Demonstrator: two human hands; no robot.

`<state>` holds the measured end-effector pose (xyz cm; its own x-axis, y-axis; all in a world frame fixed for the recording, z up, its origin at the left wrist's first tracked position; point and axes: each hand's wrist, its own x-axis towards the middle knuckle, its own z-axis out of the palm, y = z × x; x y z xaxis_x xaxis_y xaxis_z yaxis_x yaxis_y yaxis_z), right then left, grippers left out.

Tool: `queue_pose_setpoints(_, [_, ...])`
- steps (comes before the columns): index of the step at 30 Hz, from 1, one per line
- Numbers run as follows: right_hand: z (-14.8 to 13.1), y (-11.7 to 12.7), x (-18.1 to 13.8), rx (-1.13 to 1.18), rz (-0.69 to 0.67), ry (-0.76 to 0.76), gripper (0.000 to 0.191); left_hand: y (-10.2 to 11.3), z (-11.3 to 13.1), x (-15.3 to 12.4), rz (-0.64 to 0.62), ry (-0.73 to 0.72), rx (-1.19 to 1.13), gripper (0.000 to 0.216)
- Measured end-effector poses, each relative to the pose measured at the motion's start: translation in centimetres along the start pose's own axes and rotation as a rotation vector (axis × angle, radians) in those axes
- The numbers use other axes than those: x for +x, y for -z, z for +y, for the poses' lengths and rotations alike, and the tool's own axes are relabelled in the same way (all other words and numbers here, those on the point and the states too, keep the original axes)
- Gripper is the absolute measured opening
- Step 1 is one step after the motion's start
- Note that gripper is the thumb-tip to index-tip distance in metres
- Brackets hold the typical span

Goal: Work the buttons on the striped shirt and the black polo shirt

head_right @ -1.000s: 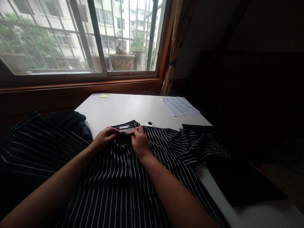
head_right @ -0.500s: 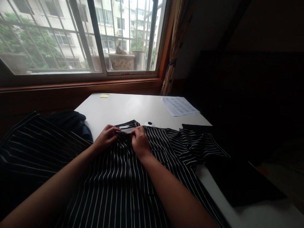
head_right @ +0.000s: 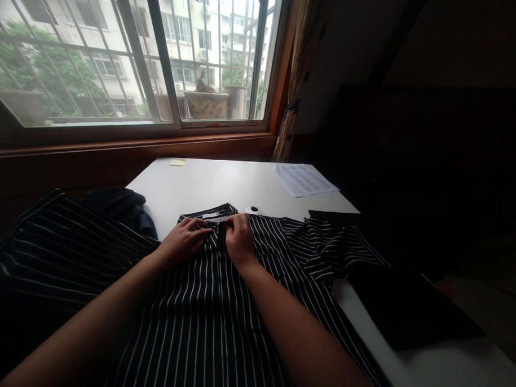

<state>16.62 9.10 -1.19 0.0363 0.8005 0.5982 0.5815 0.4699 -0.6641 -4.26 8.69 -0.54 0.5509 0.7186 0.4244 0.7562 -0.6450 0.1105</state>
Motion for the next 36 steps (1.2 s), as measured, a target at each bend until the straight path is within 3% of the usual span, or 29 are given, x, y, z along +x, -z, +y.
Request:
queue_pose_setpoints(18, [-0.4,0.17,-0.13,-0.009,-0.018,0.006,0.012,-0.15,0.11,0.02,-0.07,0.054,0.017,0.044])
queue_pose_setpoints(36, [-0.36,0.15,-0.2,-0.006,-0.028,-0.011,0.011,0.04,0.26,0.09,-0.026,0.036,-0.011,0.041])
